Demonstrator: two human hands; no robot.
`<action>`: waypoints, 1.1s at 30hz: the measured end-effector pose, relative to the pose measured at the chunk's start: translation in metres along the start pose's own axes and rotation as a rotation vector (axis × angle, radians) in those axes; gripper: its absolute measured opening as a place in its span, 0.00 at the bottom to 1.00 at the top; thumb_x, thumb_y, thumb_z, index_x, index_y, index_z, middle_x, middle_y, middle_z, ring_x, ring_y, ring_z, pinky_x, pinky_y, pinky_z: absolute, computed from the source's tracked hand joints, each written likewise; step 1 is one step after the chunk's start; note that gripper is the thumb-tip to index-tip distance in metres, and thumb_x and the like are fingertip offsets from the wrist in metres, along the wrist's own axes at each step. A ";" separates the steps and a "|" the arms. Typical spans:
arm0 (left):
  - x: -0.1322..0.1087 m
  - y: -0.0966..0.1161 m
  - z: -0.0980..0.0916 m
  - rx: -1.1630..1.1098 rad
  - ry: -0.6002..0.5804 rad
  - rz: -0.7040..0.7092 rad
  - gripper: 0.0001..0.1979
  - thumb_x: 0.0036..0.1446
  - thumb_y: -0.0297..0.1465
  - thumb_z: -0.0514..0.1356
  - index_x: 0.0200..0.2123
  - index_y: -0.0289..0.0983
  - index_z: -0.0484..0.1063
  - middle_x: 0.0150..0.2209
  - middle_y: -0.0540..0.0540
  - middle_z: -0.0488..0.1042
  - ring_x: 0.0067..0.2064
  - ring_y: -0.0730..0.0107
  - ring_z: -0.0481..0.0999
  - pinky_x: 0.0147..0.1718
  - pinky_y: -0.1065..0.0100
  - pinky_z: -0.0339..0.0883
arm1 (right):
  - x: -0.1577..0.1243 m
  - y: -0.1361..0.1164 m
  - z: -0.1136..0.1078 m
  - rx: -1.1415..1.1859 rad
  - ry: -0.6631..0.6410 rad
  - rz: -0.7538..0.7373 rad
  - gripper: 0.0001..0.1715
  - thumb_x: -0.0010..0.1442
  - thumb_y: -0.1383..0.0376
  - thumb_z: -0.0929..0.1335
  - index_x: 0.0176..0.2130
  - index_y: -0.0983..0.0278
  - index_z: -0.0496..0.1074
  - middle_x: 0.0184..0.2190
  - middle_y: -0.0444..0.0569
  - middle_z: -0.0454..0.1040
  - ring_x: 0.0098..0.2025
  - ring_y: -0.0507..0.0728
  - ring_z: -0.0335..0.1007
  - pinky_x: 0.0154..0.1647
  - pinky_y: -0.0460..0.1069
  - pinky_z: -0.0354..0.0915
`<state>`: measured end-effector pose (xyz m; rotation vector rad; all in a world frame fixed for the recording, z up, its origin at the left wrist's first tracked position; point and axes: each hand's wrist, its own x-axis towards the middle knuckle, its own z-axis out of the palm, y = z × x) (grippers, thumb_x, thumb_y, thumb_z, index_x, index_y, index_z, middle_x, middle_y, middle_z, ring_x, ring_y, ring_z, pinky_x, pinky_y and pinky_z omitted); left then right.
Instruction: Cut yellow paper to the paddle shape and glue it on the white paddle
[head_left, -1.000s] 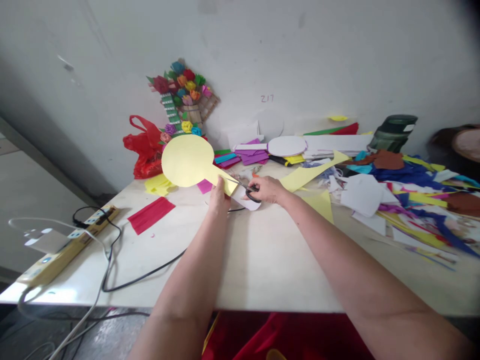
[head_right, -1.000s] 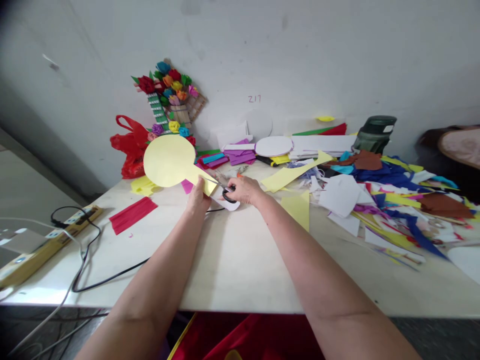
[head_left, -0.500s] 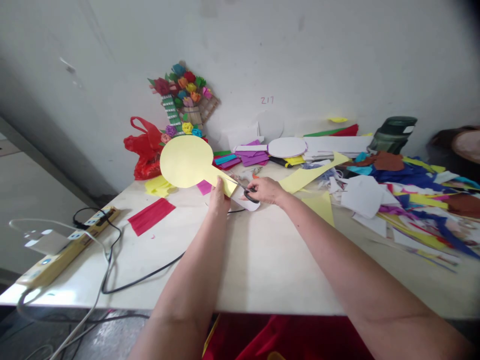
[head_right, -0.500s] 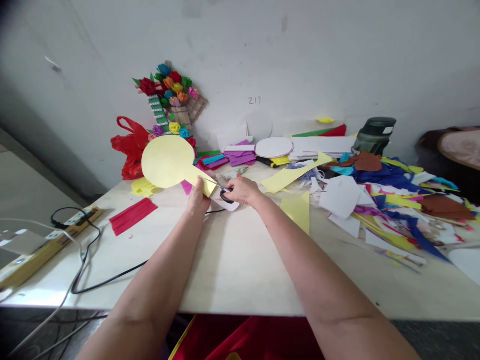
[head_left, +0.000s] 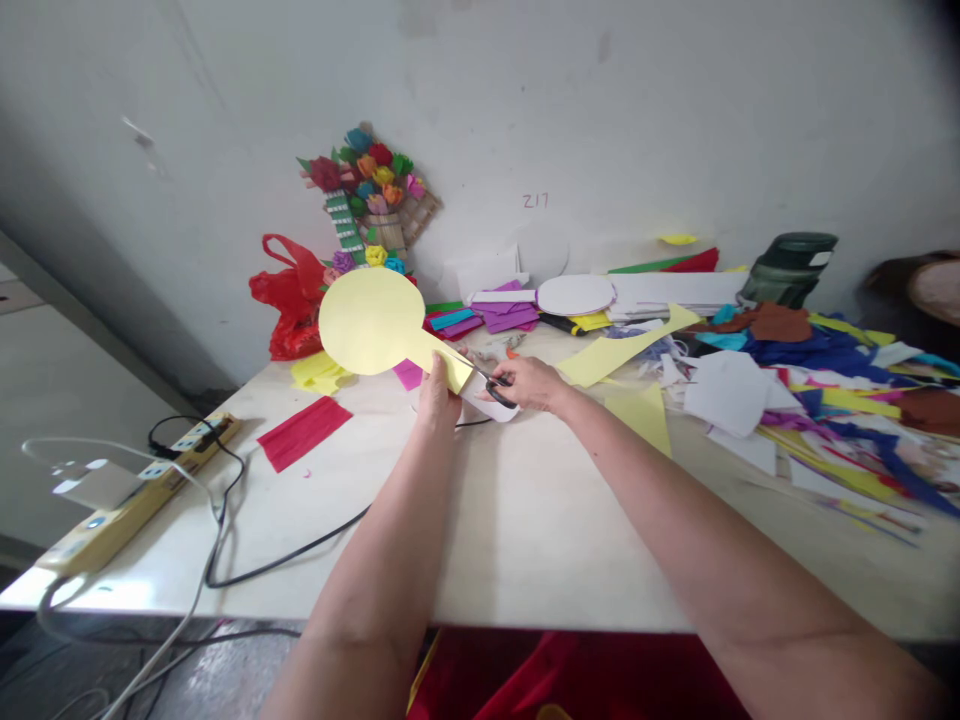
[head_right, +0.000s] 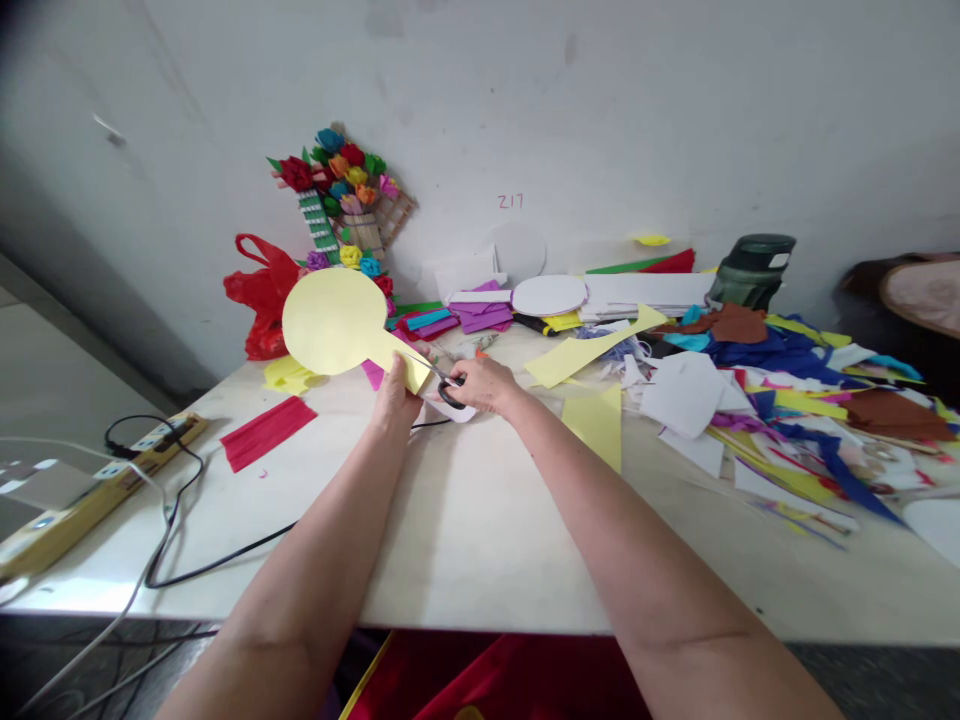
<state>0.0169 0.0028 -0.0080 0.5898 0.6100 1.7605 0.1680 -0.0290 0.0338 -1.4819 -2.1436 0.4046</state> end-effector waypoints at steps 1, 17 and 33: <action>0.000 0.000 0.000 -0.001 0.001 0.000 0.18 0.54 0.37 0.58 0.48 0.38 0.64 0.33 0.44 0.76 0.37 0.62 0.76 0.41 0.60 0.69 | 0.000 0.000 0.000 0.003 0.000 -0.004 0.25 0.40 0.43 0.67 0.32 0.57 0.75 0.31 0.44 0.76 0.32 0.53 0.68 0.26 0.44 0.56; -0.004 0.002 0.002 -0.009 -0.014 -0.001 0.17 0.55 0.35 0.57 0.47 0.37 0.63 0.32 0.44 0.75 0.37 0.61 0.76 0.41 0.58 0.68 | 0.003 0.007 0.002 0.070 -0.045 -0.068 0.24 0.43 0.45 0.67 0.31 0.60 0.74 0.23 0.43 0.73 0.27 0.51 0.65 0.25 0.44 0.57; -0.002 0.001 0.002 -0.026 0.011 -0.013 0.18 0.54 0.35 0.58 0.47 0.37 0.63 0.32 0.44 0.75 0.35 0.62 0.76 0.38 0.60 0.70 | -0.001 0.004 -0.001 0.015 -0.027 -0.043 0.25 0.41 0.43 0.68 0.31 0.59 0.73 0.27 0.44 0.74 0.29 0.52 0.65 0.26 0.44 0.54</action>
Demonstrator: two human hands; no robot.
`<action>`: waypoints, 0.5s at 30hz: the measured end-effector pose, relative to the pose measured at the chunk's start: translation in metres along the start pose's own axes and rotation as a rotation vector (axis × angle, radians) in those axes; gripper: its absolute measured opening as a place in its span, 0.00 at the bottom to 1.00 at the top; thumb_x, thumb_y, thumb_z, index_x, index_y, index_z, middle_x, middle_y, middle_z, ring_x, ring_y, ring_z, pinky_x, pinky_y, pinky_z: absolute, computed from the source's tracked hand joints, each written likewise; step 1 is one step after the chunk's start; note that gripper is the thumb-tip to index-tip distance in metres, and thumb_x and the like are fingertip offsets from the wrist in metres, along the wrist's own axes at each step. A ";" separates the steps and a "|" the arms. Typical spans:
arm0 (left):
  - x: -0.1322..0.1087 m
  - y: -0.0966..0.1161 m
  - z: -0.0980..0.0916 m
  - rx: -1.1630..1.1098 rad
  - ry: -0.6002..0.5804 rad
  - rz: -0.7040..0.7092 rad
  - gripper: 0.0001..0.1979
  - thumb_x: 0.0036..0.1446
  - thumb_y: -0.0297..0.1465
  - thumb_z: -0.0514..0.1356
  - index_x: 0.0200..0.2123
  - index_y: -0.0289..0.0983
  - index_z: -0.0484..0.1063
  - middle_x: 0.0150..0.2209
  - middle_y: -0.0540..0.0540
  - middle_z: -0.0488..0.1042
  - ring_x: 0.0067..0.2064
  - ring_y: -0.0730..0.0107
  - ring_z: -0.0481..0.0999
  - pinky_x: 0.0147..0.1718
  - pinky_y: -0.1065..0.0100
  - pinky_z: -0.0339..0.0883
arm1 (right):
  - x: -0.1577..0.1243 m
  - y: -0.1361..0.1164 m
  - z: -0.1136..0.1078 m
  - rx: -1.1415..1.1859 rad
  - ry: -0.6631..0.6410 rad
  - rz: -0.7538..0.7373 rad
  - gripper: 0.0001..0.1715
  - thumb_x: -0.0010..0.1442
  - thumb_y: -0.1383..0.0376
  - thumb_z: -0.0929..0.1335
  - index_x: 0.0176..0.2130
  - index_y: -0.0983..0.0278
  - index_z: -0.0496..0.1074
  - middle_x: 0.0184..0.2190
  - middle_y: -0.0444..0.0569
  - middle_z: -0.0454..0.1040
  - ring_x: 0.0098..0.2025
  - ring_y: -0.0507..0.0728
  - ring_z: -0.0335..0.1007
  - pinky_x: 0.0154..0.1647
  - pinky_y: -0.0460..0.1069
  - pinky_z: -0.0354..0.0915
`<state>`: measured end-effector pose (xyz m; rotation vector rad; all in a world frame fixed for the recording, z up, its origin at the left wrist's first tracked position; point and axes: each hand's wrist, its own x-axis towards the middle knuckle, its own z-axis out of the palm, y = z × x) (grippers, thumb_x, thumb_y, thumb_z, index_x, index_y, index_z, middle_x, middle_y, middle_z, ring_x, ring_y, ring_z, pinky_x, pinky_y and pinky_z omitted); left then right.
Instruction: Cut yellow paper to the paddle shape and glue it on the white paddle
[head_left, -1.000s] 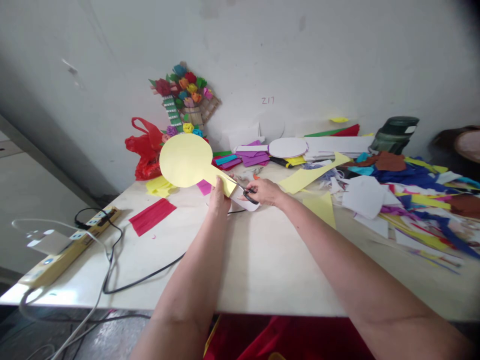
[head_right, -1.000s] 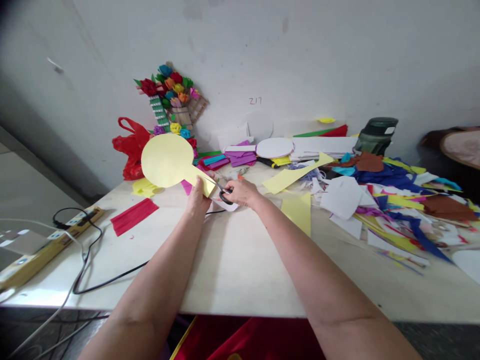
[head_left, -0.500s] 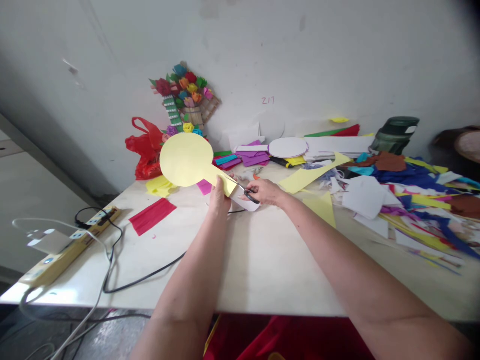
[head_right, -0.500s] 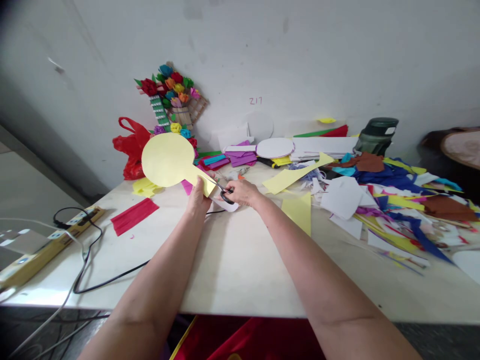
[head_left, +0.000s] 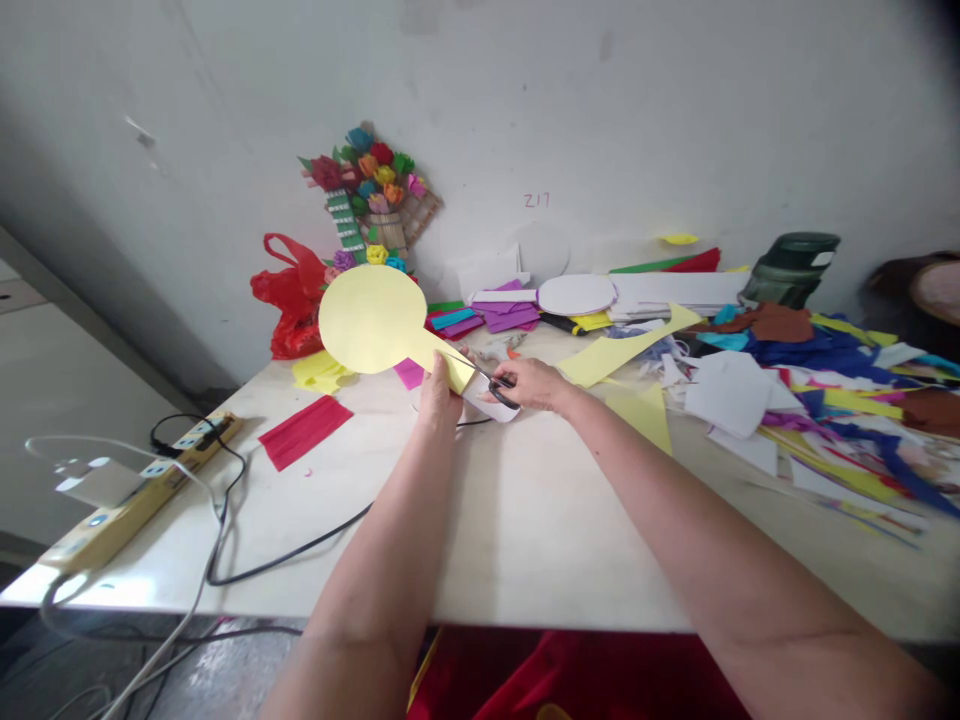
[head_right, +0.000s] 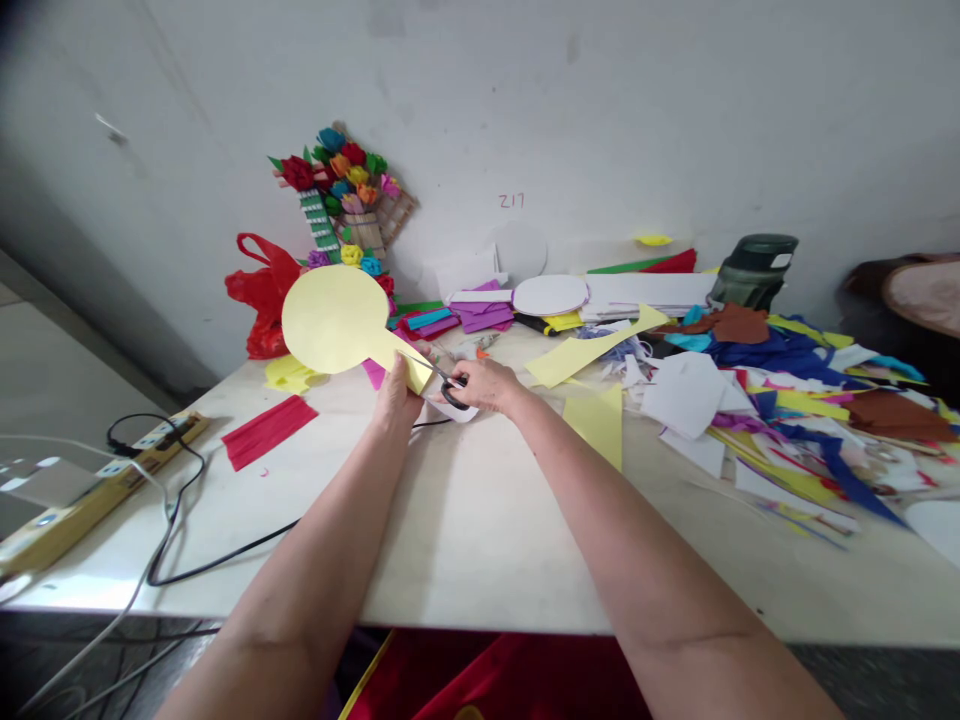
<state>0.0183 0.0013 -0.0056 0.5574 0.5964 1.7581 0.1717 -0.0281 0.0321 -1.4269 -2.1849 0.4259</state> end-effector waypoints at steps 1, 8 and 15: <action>0.000 0.000 0.000 0.002 -0.004 0.000 0.17 0.54 0.36 0.58 0.47 0.37 0.63 0.32 0.44 0.75 0.35 0.61 0.76 0.38 0.60 0.70 | 0.000 -0.001 -0.001 -0.020 0.000 0.004 0.26 0.40 0.43 0.68 0.32 0.58 0.73 0.28 0.44 0.74 0.29 0.52 0.65 0.27 0.44 0.54; -0.001 0.000 0.001 0.013 -0.009 0.007 0.16 0.56 0.35 0.56 0.47 0.36 0.62 0.30 0.44 0.75 0.35 0.61 0.77 0.39 0.59 0.69 | -0.001 -0.002 -0.002 -0.071 0.008 -0.001 0.27 0.41 0.41 0.67 0.33 0.57 0.72 0.29 0.43 0.74 0.29 0.52 0.65 0.28 0.45 0.53; 0.002 -0.001 -0.002 0.013 -0.006 0.003 0.17 0.55 0.35 0.57 0.47 0.36 0.62 0.32 0.43 0.75 0.35 0.62 0.76 0.39 0.60 0.69 | 0.000 -0.002 0.000 -0.006 0.009 0.007 0.25 0.40 0.43 0.68 0.31 0.58 0.73 0.27 0.43 0.73 0.28 0.51 0.64 0.27 0.44 0.53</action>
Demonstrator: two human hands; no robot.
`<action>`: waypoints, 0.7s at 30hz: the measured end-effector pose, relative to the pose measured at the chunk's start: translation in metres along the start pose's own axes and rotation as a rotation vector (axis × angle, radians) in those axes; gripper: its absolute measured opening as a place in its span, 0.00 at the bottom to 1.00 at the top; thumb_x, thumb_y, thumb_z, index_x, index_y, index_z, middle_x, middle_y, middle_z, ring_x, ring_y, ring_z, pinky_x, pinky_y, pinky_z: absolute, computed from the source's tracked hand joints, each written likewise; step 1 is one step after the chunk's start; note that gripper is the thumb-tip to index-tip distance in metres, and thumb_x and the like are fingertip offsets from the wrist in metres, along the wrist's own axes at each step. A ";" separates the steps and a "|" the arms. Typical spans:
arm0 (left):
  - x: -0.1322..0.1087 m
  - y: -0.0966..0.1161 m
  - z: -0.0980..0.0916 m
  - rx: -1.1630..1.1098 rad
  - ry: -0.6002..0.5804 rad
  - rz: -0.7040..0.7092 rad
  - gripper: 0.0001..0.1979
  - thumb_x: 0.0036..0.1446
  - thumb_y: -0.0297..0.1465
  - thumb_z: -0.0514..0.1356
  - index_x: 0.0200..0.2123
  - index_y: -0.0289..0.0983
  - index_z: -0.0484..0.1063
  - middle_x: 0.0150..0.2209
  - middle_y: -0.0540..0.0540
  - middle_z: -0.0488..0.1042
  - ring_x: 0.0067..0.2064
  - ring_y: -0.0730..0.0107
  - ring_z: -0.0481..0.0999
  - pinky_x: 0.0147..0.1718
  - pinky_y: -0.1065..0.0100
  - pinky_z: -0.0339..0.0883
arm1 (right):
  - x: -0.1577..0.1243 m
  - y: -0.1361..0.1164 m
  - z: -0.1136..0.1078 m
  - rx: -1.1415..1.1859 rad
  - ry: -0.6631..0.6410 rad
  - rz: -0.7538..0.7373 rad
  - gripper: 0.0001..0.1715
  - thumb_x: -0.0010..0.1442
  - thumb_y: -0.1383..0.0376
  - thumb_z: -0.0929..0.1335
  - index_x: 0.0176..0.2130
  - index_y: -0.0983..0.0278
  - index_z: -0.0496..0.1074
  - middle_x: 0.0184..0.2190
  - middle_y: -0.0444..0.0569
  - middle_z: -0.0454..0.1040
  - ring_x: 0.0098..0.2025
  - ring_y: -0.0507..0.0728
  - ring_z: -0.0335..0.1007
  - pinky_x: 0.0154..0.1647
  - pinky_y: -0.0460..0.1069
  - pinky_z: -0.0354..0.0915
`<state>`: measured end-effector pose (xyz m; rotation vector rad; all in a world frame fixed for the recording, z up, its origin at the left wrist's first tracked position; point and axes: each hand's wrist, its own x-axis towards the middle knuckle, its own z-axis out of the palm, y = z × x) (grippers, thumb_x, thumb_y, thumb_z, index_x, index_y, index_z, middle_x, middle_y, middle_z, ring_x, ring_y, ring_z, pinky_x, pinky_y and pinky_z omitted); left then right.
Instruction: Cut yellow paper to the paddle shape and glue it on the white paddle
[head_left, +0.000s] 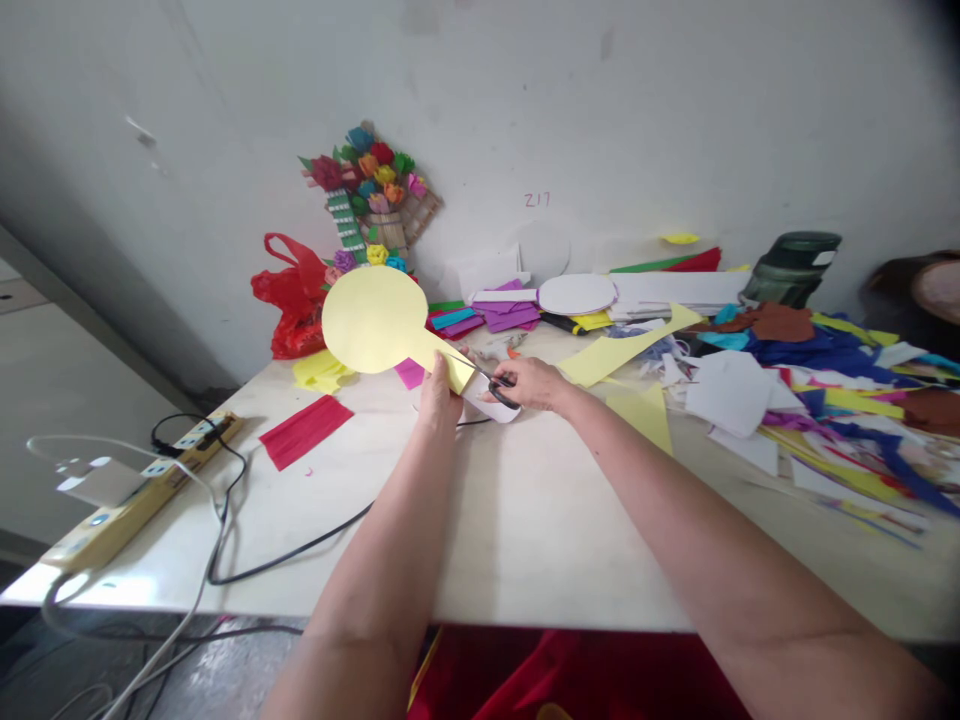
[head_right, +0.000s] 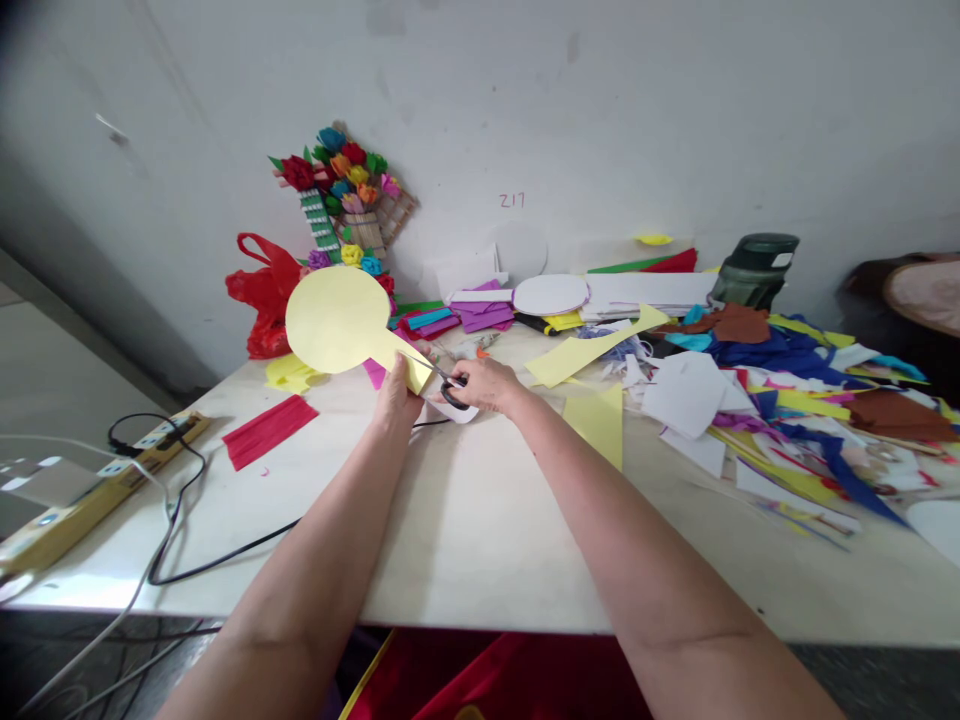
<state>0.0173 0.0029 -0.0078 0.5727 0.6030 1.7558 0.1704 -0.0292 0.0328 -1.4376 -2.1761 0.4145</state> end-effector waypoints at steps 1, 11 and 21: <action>0.000 0.000 -0.001 0.003 0.002 -0.002 0.18 0.55 0.36 0.57 0.48 0.37 0.62 0.32 0.43 0.75 0.35 0.62 0.76 0.39 0.60 0.69 | 0.000 0.000 0.000 0.005 0.004 0.001 0.25 0.40 0.43 0.68 0.31 0.58 0.73 0.27 0.43 0.73 0.28 0.51 0.64 0.26 0.44 0.53; 0.004 -0.002 -0.003 -0.017 -0.014 0.004 0.19 0.55 0.34 0.57 0.50 0.37 0.61 0.33 0.43 0.76 0.34 0.62 0.77 0.41 0.58 0.68 | 0.000 0.000 0.001 0.038 0.008 0.004 0.25 0.39 0.44 0.69 0.31 0.59 0.74 0.26 0.43 0.73 0.28 0.51 0.63 0.26 0.44 0.53; 0.000 0.001 0.001 -0.012 0.004 -0.012 0.19 0.55 0.35 0.57 0.49 0.36 0.62 0.33 0.43 0.76 0.33 0.64 0.77 0.40 0.59 0.69 | 0.002 0.004 0.005 0.073 0.005 -0.005 0.25 0.39 0.44 0.69 0.31 0.59 0.73 0.26 0.43 0.72 0.28 0.51 0.63 0.26 0.44 0.53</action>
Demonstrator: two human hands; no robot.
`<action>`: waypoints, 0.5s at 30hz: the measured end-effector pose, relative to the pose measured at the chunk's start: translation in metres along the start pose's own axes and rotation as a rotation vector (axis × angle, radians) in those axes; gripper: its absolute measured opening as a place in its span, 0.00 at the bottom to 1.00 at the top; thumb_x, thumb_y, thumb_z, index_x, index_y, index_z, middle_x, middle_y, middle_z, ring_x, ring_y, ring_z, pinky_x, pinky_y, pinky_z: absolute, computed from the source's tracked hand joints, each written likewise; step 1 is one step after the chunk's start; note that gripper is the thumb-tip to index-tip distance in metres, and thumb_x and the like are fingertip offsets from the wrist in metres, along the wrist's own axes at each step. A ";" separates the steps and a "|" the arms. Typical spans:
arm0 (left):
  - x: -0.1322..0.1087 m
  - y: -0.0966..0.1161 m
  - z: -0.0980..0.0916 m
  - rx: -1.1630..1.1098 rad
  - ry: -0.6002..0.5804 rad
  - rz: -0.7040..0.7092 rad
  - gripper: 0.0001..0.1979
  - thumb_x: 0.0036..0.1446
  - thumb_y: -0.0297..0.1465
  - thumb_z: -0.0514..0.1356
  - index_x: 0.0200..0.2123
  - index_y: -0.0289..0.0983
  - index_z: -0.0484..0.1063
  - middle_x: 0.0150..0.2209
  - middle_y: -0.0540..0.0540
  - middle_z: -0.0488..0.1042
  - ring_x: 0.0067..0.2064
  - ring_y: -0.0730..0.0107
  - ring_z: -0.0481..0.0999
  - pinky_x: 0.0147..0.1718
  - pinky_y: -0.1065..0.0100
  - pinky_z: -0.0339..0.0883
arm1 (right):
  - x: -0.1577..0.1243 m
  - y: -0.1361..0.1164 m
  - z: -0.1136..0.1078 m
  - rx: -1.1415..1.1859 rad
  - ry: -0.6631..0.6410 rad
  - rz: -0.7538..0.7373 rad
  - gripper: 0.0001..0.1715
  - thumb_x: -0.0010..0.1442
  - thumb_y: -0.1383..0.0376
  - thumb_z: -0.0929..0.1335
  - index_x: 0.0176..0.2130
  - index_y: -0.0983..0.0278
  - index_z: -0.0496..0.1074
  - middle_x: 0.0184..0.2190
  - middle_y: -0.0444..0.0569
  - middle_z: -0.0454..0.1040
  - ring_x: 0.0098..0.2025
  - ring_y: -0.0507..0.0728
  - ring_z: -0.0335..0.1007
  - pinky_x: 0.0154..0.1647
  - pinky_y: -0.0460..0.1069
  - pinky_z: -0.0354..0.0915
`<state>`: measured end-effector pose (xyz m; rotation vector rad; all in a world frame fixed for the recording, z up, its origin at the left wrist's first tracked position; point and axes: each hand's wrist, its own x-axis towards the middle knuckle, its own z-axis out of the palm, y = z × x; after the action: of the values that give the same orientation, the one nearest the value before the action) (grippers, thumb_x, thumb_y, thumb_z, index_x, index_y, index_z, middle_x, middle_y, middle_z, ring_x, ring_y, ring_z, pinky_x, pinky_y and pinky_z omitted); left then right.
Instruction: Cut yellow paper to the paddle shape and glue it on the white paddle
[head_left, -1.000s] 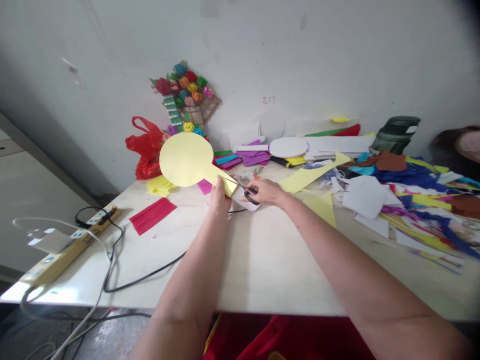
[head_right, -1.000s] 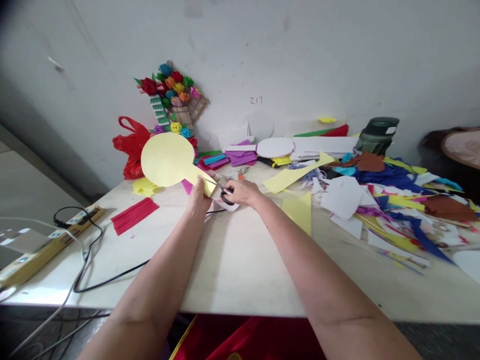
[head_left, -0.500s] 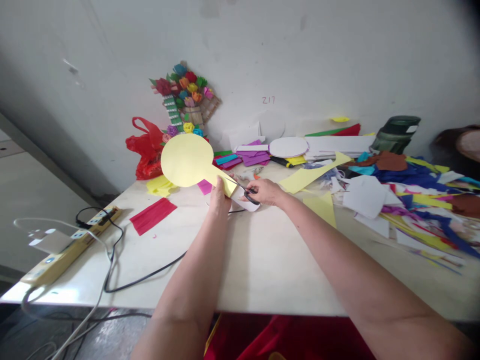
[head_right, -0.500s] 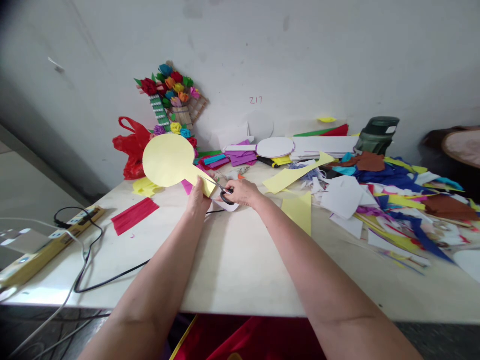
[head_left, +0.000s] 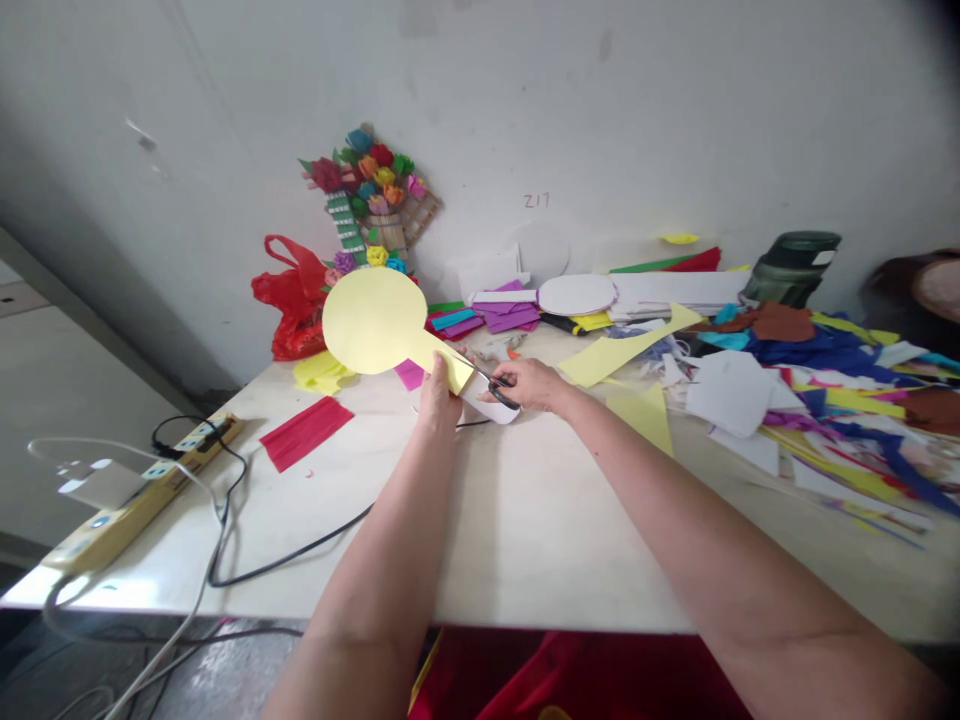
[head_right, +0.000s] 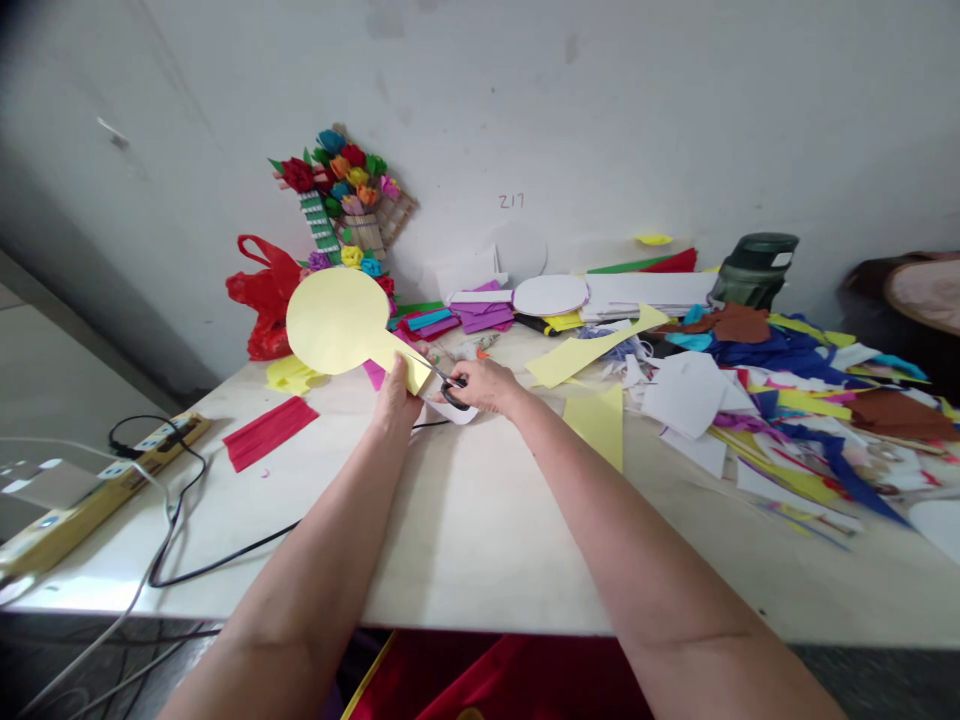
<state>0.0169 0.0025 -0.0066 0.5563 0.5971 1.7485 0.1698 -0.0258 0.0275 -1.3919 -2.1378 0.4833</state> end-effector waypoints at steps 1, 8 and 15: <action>-0.001 0.000 0.001 0.004 -0.001 0.000 0.19 0.55 0.35 0.57 0.49 0.37 0.62 0.33 0.44 0.76 0.33 0.64 0.77 0.40 0.59 0.69 | 0.000 0.000 0.000 0.003 -0.003 -0.004 0.25 0.40 0.44 0.68 0.31 0.59 0.73 0.25 0.42 0.72 0.27 0.51 0.63 0.26 0.44 0.53; -0.001 0.001 0.001 0.009 0.004 0.002 0.19 0.55 0.36 0.57 0.49 0.37 0.63 0.34 0.44 0.76 0.34 0.65 0.76 0.41 0.60 0.68 | 0.000 -0.002 -0.001 0.027 -0.004 0.010 0.25 0.39 0.45 0.69 0.31 0.60 0.74 0.26 0.43 0.72 0.28 0.51 0.63 0.26 0.44 0.53; 0.001 0.000 -0.001 0.005 -0.012 0.017 0.17 0.55 0.36 0.57 0.47 0.37 0.64 0.34 0.44 0.76 0.34 0.65 0.76 0.40 0.61 0.68 | 0.000 0.001 0.000 0.040 -0.010 0.008 0.25 0.39 0.45 0.70 0.32 0.60 0.74 0.26 0.43 0.72 0.28 0.50 0.63 0.27 0.44 0.53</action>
<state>0.0161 0.0034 -0.0068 0.5767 0.5893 1.7590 0.1703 -0.0252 0.0272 -1.3791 -2.1203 0.5338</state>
